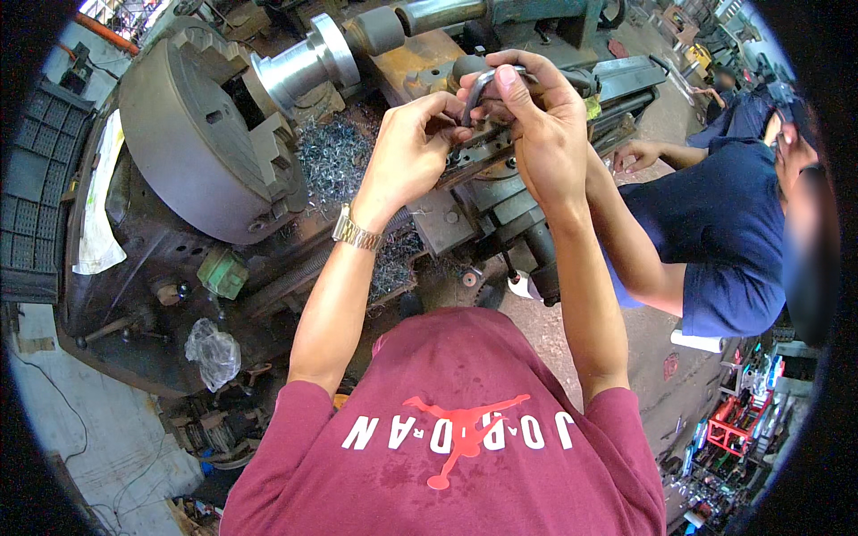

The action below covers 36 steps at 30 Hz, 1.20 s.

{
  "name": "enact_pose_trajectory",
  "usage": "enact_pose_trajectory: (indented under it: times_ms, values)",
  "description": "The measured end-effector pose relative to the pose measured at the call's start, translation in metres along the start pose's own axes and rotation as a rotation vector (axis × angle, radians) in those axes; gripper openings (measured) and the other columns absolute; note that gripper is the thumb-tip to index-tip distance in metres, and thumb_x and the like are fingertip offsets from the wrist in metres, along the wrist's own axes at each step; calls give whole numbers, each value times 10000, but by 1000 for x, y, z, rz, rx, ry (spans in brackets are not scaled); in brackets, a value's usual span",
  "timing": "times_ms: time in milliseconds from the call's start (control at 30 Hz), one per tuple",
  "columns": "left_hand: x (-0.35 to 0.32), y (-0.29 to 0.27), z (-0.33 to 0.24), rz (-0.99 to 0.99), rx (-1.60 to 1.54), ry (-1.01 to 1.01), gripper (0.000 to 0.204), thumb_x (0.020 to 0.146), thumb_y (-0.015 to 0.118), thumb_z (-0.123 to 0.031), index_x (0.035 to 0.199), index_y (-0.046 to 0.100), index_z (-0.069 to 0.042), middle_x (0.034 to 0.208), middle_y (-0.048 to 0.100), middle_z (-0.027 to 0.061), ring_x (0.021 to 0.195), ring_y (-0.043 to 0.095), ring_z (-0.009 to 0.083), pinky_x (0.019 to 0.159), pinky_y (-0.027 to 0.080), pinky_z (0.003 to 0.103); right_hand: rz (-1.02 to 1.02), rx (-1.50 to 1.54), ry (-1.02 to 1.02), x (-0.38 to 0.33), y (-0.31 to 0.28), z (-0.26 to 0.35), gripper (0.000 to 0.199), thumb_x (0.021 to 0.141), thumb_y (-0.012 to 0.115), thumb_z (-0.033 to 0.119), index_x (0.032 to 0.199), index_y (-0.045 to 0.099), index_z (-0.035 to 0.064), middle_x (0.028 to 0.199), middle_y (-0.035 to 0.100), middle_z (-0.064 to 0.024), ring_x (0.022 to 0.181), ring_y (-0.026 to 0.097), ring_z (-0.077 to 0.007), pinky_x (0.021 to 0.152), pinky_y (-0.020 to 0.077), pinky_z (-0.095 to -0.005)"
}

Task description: The person assembles small metal components using an Allen key and a metal rod. They insert the rod into a metal piece, tighten it with the Allen key, and then remove the rod. The person repeats this process with another metal piece.

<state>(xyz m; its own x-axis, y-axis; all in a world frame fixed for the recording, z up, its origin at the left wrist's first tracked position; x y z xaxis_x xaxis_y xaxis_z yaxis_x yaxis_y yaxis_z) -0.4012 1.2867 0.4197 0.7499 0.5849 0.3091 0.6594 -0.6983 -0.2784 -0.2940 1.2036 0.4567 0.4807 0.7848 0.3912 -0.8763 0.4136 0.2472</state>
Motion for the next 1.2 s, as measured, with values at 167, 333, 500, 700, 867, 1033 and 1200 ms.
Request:
enact_pose_trajectory:
  times_ms: [167, 333, 500, 700, 867, 1033, 1200]
  values:
    - [1, 1, 0, -31, 74, 15, 229, 844, 609, 147, 1042, 640, 35, 923, 709, 69, 882, 689, 139, 813, 550, 298, -22, -11, -3, 6, 0, -6, 293, 1084, 498, 185, 1247, 584, -42, 939, 694, -116, 854, 657, -152, 769, 530, -296]
    - [1, 7, 4, -25, 53, 55, 247, 839, 680, 109, 1061, 609, 26, 965, 703, 78, 911, 672, 171, 847, 537, 311, -32, 90, 54, 16, 17, -17, 362, 1096, 418, 216, 1258, 574, -67, 775, 530, -35, 713, 505, -111, 650, 431, -275]
    - [-4, 11, 25, 150, -218, -56, 226, 858, 710, 72, 1080, 679, 42, 1013, 726, 66, 933, 654, 134, 879, 525, 301, 364, 8, 300, 29, 51, -19, 408, 1085, 458, 271, 1194, 658, -68, 656, 404, 42, 615, 365, -68, 562, 302, -249]
    - [-4, 7, 26, -11, -8, 51, 69, 858, 709, 61, 907, 756, 49, 856, 775, 103, 805, 686, 100, 790, 555, 280, 258, -633, 11, 25, 36, 5, 342, 1070, 538, 273, 1158, 677, -27, 750, 581, 4, 706, 516, -66, 657, 438, -229]
    - [-9, -2, 22, -133, 83, 38, 118, 792, 763, 47, 905, 773, 13, 832, 775, 128, 756, 729, 123, 711, 567, 295, 569, -515, -7, 16, 60, 6, 181, 1041, 546, 137, 1075, 674, 14, 888, 625, -16, 808, 576, -114, 697, 467, -275]
    - [-10, -4, 18, -256, 174, 8, 116, 772, 783, 7, 887, 776, -1, 806, 757, 167, 724, 758, 191, 676, 563, 306, 237, -1117, -389, 16, 57, 42, 201, 997, 612, 177, 1091, 669, 10, 1042, 637, -150, 979, 653, -332, 847, 516, -417]
    - [-18, -5, 7, -301, 246, 148, 179, 772, 788, -166, 861, 752, -15, 766, 684, 239, 729, 718, 363, 625, 542, 352, 11, -815, -420, -11, 57, 27, 274, 909, 752, 223, 1023, 668, -12, 1048, 646, -170, 867, 695, -275, 713, 536, -367]
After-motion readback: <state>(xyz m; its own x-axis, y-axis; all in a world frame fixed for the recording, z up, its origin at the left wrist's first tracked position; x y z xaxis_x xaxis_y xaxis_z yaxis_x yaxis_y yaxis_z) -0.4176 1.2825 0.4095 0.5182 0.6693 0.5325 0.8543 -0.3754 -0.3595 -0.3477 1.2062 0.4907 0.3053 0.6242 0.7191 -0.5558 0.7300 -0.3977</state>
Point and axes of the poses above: each hand's wrist, its own x-axis towards the middle knuckle, its own y-axis out of the palm, z = x × y, the point moved 9 cm from there along x, towards the middle knuckle
